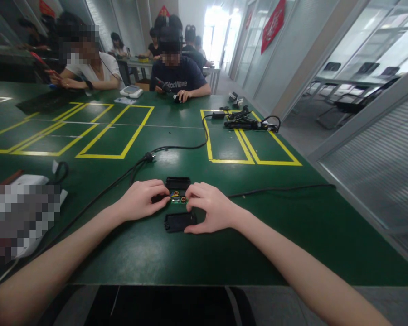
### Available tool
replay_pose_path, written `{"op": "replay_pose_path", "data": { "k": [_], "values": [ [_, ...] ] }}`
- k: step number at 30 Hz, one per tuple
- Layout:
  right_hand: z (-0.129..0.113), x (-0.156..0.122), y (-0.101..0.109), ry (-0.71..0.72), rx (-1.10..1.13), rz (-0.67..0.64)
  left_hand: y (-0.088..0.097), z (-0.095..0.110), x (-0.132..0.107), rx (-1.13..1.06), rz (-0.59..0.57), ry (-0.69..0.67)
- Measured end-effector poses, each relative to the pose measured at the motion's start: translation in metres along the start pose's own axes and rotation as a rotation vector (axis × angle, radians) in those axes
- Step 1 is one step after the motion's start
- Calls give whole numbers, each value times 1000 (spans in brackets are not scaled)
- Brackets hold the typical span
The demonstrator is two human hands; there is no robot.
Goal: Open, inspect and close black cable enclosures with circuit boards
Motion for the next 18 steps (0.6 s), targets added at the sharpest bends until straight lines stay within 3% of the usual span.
{"op": "replay_pose_path", "data": {
  "k": [6, 12, 18],
  "values": [
    [-3, 5, -2, -7, -99, 42, 2, 3, 3, 76, 16, -60],
    [13, 7, 7, -97, -116, 112, 1, 0, 3, 138, 17, -73],
    [15, 4, 4, -27, 9, 27, 0, -3, 1, 133, 21, -69]
  ]
}}
Point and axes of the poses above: each hand's wrist, its own x-axis towards the middle knuckle, its own y-axis out of the back of the hand, z = x × y, the point moved 8 cm from there along x, towards the middle knuckle, and after that the axes turned 8 degrees about -y, right-handed, at the moved point
